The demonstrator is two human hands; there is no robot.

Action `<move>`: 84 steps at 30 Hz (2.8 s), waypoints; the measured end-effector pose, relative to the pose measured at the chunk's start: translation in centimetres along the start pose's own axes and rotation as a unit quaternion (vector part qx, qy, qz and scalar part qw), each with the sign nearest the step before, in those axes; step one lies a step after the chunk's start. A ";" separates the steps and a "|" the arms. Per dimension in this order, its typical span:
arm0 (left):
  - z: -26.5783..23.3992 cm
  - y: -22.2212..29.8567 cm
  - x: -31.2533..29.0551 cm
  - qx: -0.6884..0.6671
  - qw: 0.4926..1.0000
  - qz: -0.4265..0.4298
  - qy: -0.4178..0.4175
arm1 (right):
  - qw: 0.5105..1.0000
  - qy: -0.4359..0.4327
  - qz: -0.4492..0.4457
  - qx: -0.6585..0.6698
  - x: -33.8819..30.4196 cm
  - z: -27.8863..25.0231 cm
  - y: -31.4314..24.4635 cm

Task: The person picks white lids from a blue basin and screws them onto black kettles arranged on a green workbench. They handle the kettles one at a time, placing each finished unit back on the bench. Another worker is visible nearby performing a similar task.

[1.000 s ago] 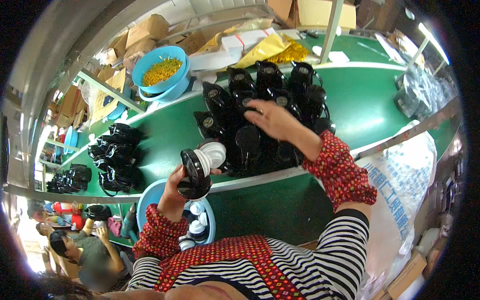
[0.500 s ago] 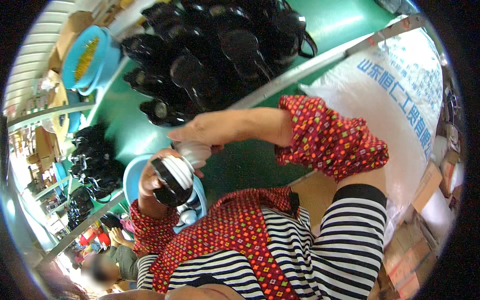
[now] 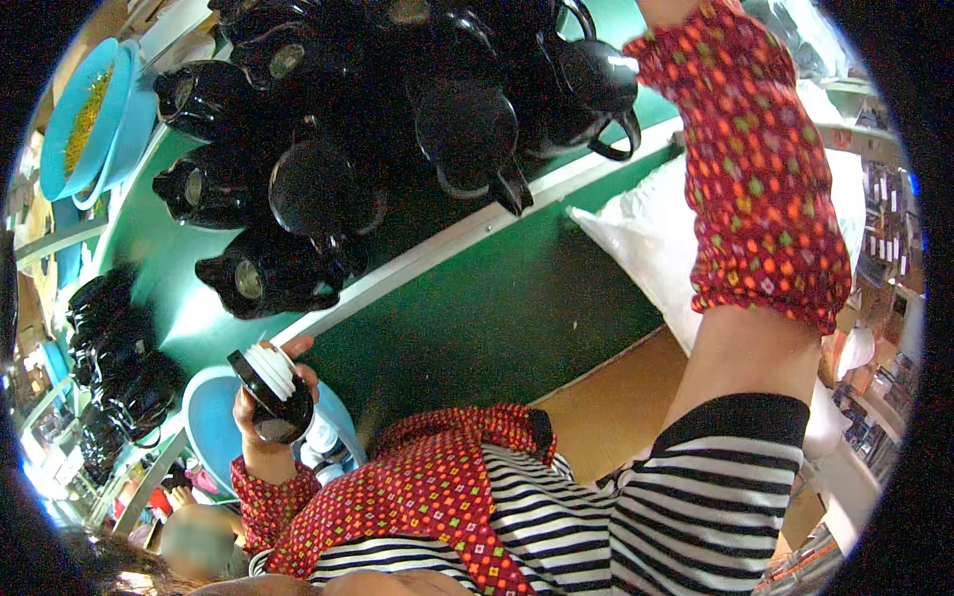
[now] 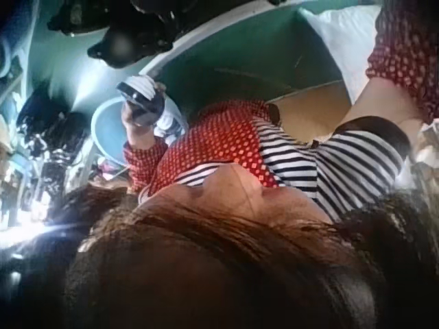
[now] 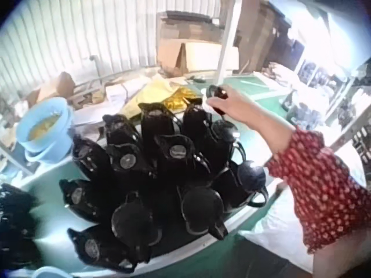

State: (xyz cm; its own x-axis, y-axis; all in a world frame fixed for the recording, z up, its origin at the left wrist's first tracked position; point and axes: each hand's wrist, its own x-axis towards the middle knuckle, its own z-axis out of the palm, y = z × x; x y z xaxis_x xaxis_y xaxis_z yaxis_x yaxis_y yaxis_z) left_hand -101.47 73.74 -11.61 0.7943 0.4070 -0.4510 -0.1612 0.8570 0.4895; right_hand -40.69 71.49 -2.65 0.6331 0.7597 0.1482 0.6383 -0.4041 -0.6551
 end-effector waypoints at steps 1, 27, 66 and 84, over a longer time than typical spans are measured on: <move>-0.3 -0.1 0.3 -0.006 1.000 0.001 0.001 | 0.999 0.002 -0.038 -0.014 2.0 0.5 1.2; -1.7 0.7 2.2 0.058 0.998 -0.013 -0.018 | 0.909 -0.117 0.174 -0.360 10.5 3.3 -6.0; 0.0 5.7 2.8 -0.026 0.998 0.062 0.013 | 0.845 -0.012 0.124 -0.520 10.3 6.0 0.0; 6.2 7.8 7.6 0.035 0.986 0.157 0.044 | 0.853 -0.001 -0.060 -0.519 9.4 6.9 3.3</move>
State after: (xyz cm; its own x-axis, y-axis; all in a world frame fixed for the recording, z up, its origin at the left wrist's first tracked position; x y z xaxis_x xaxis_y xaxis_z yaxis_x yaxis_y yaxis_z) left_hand -93.05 81.49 -6.58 0.6581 0.6766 -0.3304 -0.3479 0.6624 0.6635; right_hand -35.63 80.82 -8.51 0.5356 0.8281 0.1653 0.7433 -0.5552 0.3732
